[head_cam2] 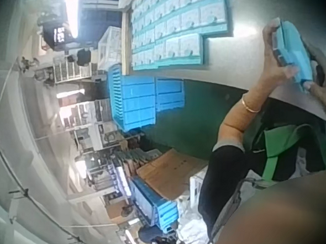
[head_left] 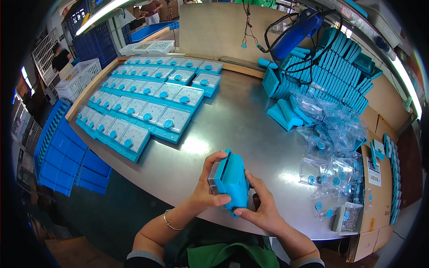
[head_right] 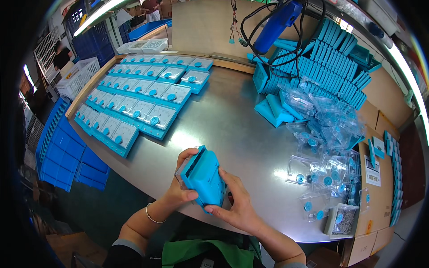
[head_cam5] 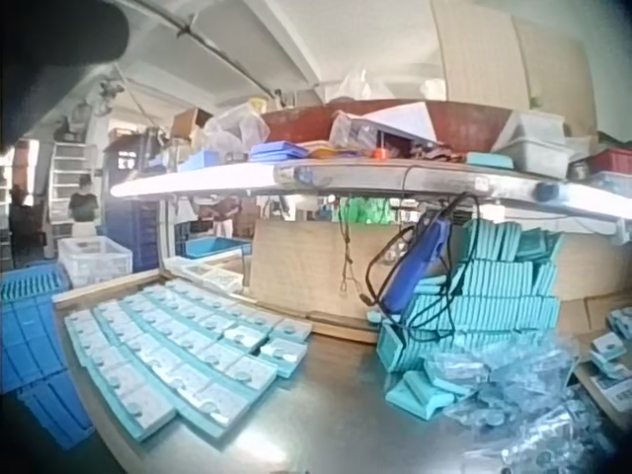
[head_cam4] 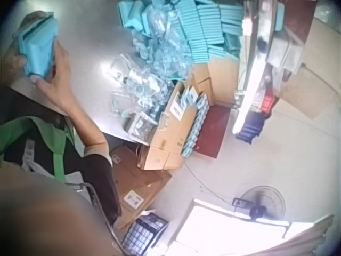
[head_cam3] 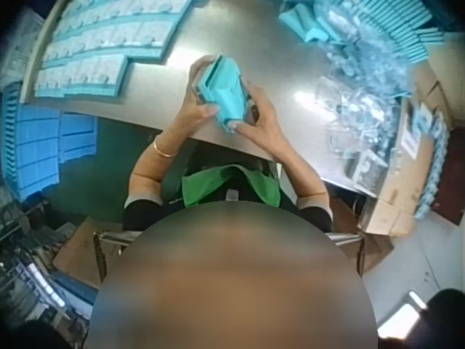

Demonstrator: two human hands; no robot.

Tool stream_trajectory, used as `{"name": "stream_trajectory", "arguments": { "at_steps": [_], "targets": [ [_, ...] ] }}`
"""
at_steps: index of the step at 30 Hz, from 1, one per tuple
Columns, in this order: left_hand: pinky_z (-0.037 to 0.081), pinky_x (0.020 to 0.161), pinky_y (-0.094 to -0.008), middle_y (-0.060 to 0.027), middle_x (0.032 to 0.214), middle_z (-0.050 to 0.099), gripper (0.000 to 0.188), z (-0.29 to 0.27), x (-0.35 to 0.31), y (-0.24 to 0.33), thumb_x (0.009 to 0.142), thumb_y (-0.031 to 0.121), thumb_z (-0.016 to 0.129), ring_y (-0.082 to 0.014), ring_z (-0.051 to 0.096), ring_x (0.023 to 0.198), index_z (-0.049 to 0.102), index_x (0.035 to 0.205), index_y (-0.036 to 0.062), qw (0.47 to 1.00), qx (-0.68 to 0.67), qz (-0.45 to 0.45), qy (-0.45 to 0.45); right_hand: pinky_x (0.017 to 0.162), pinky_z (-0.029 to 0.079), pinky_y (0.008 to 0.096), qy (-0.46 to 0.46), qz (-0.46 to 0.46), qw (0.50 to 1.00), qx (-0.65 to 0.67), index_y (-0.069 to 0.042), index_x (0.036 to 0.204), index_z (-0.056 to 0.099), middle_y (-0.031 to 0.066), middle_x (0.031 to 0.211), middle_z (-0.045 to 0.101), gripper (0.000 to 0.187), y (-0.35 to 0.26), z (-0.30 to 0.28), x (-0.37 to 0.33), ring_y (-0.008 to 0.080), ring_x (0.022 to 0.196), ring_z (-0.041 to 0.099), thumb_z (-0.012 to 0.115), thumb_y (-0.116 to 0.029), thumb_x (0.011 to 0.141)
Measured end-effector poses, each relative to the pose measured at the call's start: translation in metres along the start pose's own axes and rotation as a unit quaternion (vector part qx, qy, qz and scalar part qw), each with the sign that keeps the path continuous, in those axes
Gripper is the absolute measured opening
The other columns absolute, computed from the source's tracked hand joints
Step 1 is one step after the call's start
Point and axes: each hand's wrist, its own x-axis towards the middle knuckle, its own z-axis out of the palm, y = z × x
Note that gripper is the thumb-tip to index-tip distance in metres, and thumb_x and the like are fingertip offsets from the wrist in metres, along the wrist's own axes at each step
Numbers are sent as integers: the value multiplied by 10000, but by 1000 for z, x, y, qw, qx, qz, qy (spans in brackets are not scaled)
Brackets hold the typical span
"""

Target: Assembling analog ammeters by adjusting the needle and fitting them into plastic housings.

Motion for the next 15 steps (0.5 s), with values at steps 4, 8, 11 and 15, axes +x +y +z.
{"name": "stream_trajectory", "arguments": {
  "at_steps": [4, 8, 11, 15],
  "targets": [
    [380, 979, -378, -86, 1302, 310, 953, -1, 8, 2, 615, 272, 821, -237, 367, 1211, 244, 1367, 167, 1000, -18, -12, -4, 902, 435, 377, -2, -9, 1000, -2, -26, 1391, 331, 206, 1307, 427, 873, 7, -1, -1, 322, 1171, 466, 787, -308, 702],
    [392, 967, -381, -84, 1301, 316, 966, -3, 7, -6, 614, 272, 814, -232, 386, 1196, 228, 1374, 165, 999, 33, 0, -22, 915, 415, 353, 22, -14, 1000, 12, -23, 1397, 319, 183, 1284, 440, 859, 3, 2, 10, 286, 1173, 451, 766, -323, 728],
    [397, 963, -386, -94, 1283, 337, 975, 0, 2, -15, 626, 279, 802, -236, 405, 1176, 198, 1383, 165, 999, 4, -3, 32, 896, 426, 344, 49, -38, 998, 27, -27, 1402, 316, 181, 1286, 441, 839, 13, 15, 16, 270, 1159, 460, 749, -329, 749],
    [386, 972, -394, -128, 1256, 368, 963, -8, -16, 21, 628, 312, 798, -254, 411, 1168, 231, 1384, 125, 991, 28, -42, 123, 867, 451, 330, -56, 70, 990, 106, -16, 1409, 306, 174, 1308, 440, 793, -6, 28, 33, 218, 1119, 492, 714, -298, 791]
  ]
}}
